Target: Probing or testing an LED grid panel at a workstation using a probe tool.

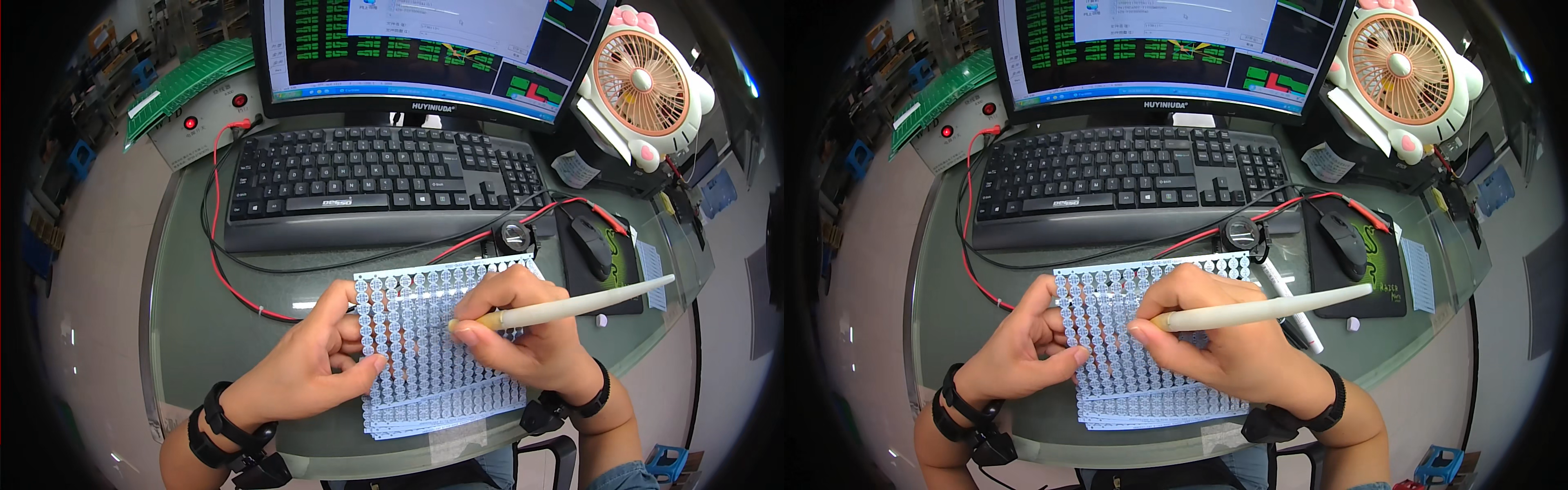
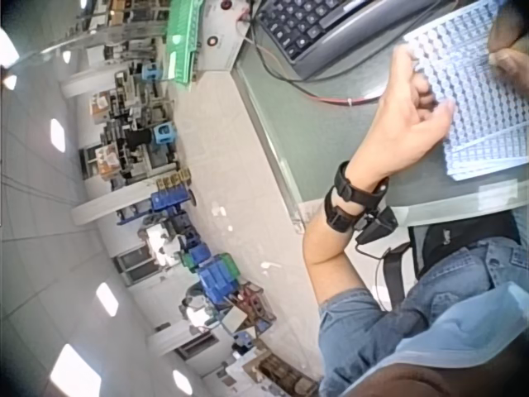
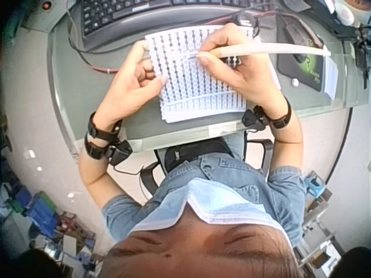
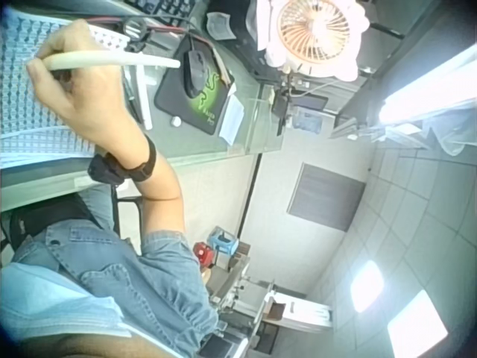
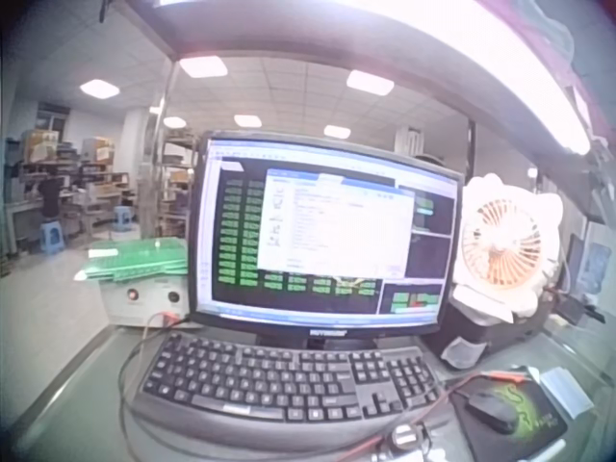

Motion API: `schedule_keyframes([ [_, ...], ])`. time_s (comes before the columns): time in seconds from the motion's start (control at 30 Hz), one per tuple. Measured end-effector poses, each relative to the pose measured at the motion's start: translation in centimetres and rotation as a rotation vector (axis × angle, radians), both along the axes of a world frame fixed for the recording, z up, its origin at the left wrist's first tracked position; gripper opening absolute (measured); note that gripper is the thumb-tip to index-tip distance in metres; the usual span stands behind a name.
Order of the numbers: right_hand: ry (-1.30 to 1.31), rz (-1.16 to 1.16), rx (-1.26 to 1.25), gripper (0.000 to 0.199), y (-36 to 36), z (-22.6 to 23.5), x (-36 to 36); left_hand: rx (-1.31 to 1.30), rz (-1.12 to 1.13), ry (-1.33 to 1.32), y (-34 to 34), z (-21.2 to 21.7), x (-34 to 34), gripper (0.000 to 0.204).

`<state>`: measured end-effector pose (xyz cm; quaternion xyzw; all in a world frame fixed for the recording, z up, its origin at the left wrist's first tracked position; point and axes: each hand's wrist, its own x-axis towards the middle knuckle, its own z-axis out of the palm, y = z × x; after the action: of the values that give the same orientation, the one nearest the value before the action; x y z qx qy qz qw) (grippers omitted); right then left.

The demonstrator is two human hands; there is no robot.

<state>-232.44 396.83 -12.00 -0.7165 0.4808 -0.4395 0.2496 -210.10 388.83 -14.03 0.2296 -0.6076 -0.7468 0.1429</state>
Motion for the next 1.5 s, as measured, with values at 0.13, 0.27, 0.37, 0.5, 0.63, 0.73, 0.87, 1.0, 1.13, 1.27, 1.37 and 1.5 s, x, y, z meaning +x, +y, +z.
schedule_keyframes([
  [0.13,0.045,-0.033,-0.098,0.014,-0.01,0.33,-0.18,-0.009,0.001,-0.001,-0.01,0.09,0.01,0.040],
  [0.27,0.075,-0.024,-0.158,0.015,-0.01,0.31,-0.41,-0.032,0.009,0.021,0.15,0.01,-0.08,0.038],
  [0.37,0.075,-0.006,-0.221,0.016,0.00,0.07,-0.72,-0.038,0.014,0.015,0.15,-0.15,-0.10,0.038],
  [0.5,0.166,0.034,-0.226,0.016,0.27,0.35,-0.72,-0.033,0.020,0.001,0.12,-0.39,-0.08,0.040],
  [0.63,0.162,0.026,-0.237,0.017,0.34,0.27,-0.80,-0.059,0.016,-0.015,0.10,-0.27,0.00,0.040],
  [0.73,0.134,0.006,-0.254,0.017,0.31,0.20,-0.76,-0.067,0.017,-0.002,0.13,-0.43,0.03,0.041],
  [0.87,0.136,-0.015,-0.296,0.019,0.18,0.17,-0.65,-0.075,0.012,0.012,0.14,-0.47,0.12,0.042],
  [1.0,0.134,-0.021,-0.311,0.020,0.20,0.11,-0.62,-0.062,0.015,0.018,0.25,0.02,-0.04,0.042],
  [1.13,0.184,-0.051,-0.326,0.022,0.47,0.57,-0.62,-0.068,0.000,0.019,0.12,-0.30,0.10,0.041],
  [1.27,0.227,-0.082,-0.365,0.022,0.42,0.57,-0.84,-0.116,-0.001,0.010,0.16,-0.15,0.00,0.040],
  [1.37,0.246,-0.030,-0.363,0.022,0.31,0.50,-0.83,-0.098,0.006,0.008,0.24,-0.13,-0.05,0.042],
  [1.5,0.159,-0.058,-0.289,0.023,0.41,0.21,-0.35,-0.083,0.015,0.017,0.33,-0.49,-0.10,0.049],
])
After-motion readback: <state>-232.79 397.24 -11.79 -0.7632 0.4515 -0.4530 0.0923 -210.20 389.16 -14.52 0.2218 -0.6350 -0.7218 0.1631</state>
